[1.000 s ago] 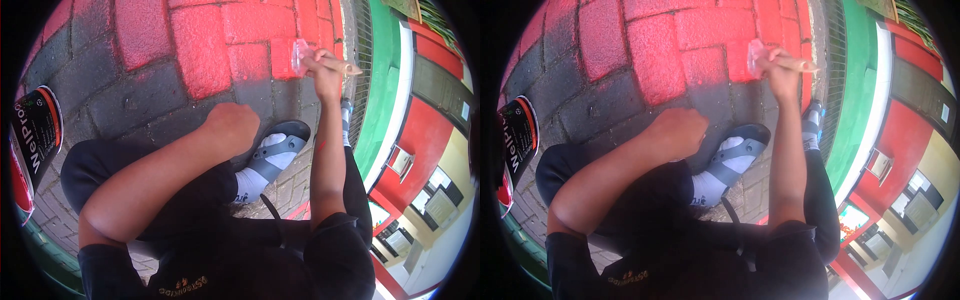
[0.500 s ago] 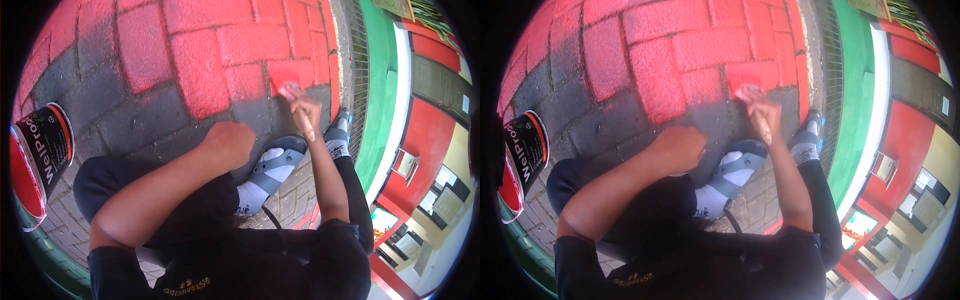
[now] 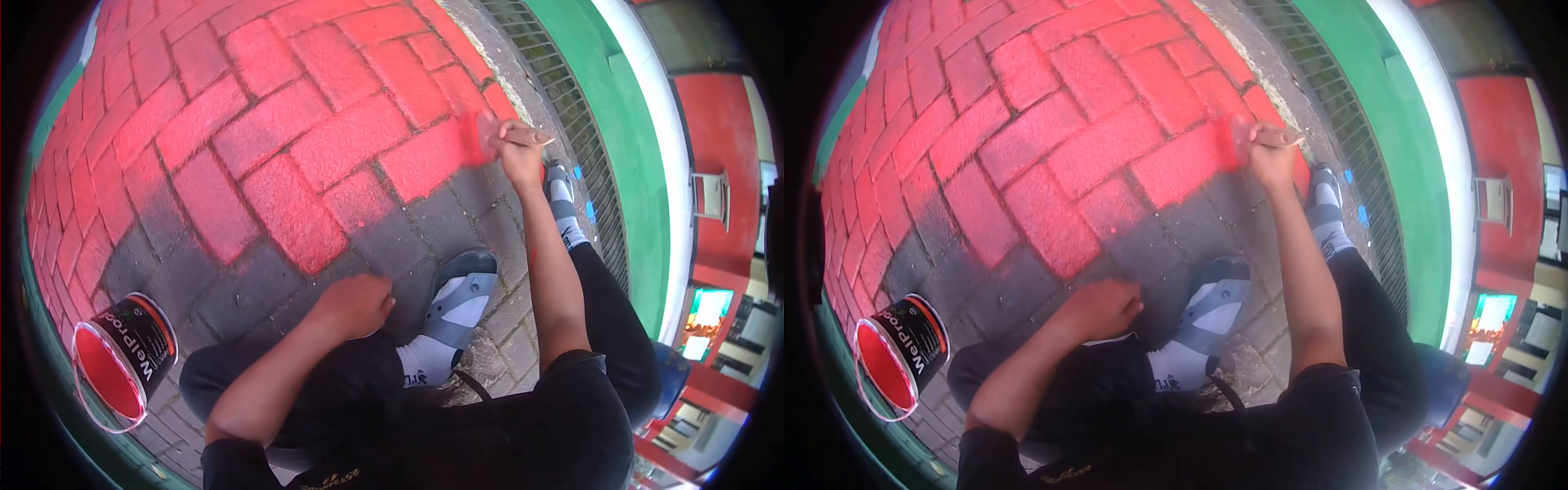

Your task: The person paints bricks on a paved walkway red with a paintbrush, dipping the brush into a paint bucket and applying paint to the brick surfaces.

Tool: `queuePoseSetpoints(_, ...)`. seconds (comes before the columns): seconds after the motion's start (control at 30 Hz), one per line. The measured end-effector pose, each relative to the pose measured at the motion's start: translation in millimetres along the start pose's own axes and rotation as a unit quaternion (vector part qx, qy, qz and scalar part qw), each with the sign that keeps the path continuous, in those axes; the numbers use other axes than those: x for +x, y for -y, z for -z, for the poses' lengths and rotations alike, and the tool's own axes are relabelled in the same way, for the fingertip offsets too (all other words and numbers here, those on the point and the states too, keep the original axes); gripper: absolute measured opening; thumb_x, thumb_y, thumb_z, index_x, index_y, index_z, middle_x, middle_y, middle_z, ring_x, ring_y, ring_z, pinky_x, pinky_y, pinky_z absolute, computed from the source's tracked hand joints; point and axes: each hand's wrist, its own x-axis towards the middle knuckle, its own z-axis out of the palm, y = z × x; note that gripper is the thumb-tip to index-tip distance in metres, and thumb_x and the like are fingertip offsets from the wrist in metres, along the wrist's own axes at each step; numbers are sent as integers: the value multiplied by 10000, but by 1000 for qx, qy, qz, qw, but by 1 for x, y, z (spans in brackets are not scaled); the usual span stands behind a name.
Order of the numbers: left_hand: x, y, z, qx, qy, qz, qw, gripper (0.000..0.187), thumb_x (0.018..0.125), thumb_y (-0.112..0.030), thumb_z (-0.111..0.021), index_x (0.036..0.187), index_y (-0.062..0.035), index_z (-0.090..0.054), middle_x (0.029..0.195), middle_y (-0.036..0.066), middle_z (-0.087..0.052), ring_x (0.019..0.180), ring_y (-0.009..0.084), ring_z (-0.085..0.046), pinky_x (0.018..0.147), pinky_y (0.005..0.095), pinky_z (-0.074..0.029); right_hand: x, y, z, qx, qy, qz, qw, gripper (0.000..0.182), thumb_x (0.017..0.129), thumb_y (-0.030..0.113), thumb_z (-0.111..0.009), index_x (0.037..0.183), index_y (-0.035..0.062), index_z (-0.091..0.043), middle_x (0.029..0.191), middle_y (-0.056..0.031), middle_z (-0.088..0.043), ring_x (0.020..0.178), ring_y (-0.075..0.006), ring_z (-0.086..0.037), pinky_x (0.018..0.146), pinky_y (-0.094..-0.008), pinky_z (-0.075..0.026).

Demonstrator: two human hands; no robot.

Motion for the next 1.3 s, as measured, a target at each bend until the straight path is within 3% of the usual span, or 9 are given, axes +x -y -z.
queuePoseSetpoints(0.2, -2, -11, -2, -18, 17, -26, 999, 229, 939, -241, -601, 972, -18, -635, 977, 224, -685, 945, 434, -660, 829, 551, -515, -42, -11, -36, -148, 72, 248, 955, 52, 809, 35, -620, 769, 56, -646, 755, -86, -702, 645, -267, -656, 641, -339, -515)
queuePoseSetpoints(0.4, -3, -10, 0, -15, 15, -4, 1000, 197, 950, -248, -589, 971, -60, -645, 976, 201, -677, 967, 427, -640, 828, 531, -500, -46, 28, -37, 11, 233, 104, 967, 198, 753, 52, -757, 704, 20, -568, 685, -22, -646, 597, -191, -610, 607, -330, -484)
queuePoseSetpoints(0.5, -4, -11, 0, -17, 29, 2, 999, 199, 950, -250, -587, 974, -61, -645, 979, 202, -674, 968, 427, -639, 834, 530, -498, 14, 17, -16, 69, 101, -61, 991, 294, 777, 48, -761, 649, 59, -497, 654, 22, -560, 591, -77, -515, 543, -289, -440)
queuePoseSetpoints(0.57, -4, -9, -2, -20, 20, -2, 1000, 202, 950, -250, -585, 974, -59, -645, 980, 204, -673, 969, 427, -639, 834, 531, -498, 43, 3, -3, -144, 14, 150, 978, 224, 783, 28, -715, 678, 51, -518, 669, 3, -578, 612, -87, -546, 575, -297, -468)
queuePoseSetpoints(0.73, -4, -8, 5, -11, 13, -18, 1000, 229, 946, -240, -593, 982, -19, -636, 977, 230, -684, 948, 437, -658, 828, 550, -516, 4, -13, -31, -87, 137, 227, 960, 148, 775, -32, -659, 713, 52, -555, 687, -38, -629, 686, -120, -623, 652, -285, -490)
queuePoseSetpoints(0.9, -4, -1, 0, -20, 5, -15, 1000, 204, 949, -250, -583, 968, -55, -642, 976, 213, -669, 966, 430, -637, 825, 535, -498, -2, 28, -10, 79, 182, -78, 977, 173, 748, -64, -653, 707, 61, -541, 662, -34, -606, 643, -96, -612, 591, -293, -478)
queuePoseSetpoints(1.1, -7, -5, 1, -23, 0, -16, 1000, 199, 946, -242, -590, 965, -52, -645, 968, 209, -673, 964, 427, -639, 823, 533, -499, 46, 8, -10, -274, -52, 162, 946, 120, 729, -6, -647, 686, 49, -549, 668, -90, -607, 609, -187, -648, 566, -332, -500)
queuePoseSetpoints(1.2, -5, -1, 2, -18, -12, -35, 999, 199, 944, -238, -592, 966, -47, -646, 967, 209, -676, 956, 427, -641, 820, 534, -498, 26, 16, -23, -144, 197, 119, 962, 104, 721, -17, -629, 687, 43, -551, 690, -106, -614, 643, -226, -668, 587, -341, -508)
queuePoseSetpoints(1.3, -6, -1, 4, -26, -9, -25, 999, 199, 939, -235, -598, 963, -43, -647, 967, 210, -676, 950, 428, -641, 817, 531, -497, 36, 27, -16, -18, 158, 46, 986, 161, 721, -51, -632, 715, 70, -525, 696, -73, -614, 682, -199, -675, 590, -332, -528)
